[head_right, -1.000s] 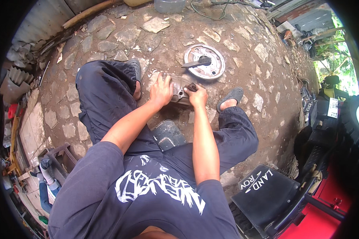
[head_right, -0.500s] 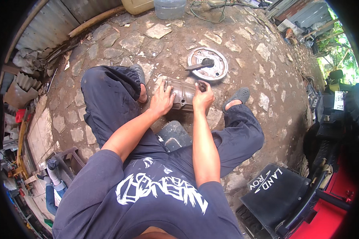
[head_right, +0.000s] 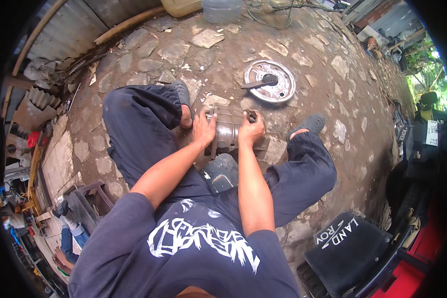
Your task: The person sits on the ground and repeatedly picks up small metal clips, inserts them into a cylindrical mechanical housing, and removes them again. The person handles the clips and the housing by hand without using tools.
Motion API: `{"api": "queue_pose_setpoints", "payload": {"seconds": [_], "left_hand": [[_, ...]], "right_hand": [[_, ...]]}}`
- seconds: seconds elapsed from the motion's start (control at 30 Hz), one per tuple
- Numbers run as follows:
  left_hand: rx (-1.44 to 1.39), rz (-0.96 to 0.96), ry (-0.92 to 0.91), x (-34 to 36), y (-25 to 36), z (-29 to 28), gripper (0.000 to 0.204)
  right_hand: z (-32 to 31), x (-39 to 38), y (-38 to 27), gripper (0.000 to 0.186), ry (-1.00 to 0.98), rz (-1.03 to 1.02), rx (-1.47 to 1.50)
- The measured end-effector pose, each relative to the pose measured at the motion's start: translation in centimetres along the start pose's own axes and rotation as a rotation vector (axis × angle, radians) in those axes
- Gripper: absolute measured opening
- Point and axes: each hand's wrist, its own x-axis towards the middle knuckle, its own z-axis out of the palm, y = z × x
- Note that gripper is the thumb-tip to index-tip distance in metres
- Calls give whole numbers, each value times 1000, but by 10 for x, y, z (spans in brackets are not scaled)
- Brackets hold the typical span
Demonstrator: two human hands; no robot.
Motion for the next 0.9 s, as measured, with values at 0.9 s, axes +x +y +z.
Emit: {"api": "queue_pose_setpoints", "payload": {"seconds": [0.9], "left_hand": [[190,-307,-399,55,33,-12,68]], "right_hand": [[24,83,-95,32,-506,65,451]]}}
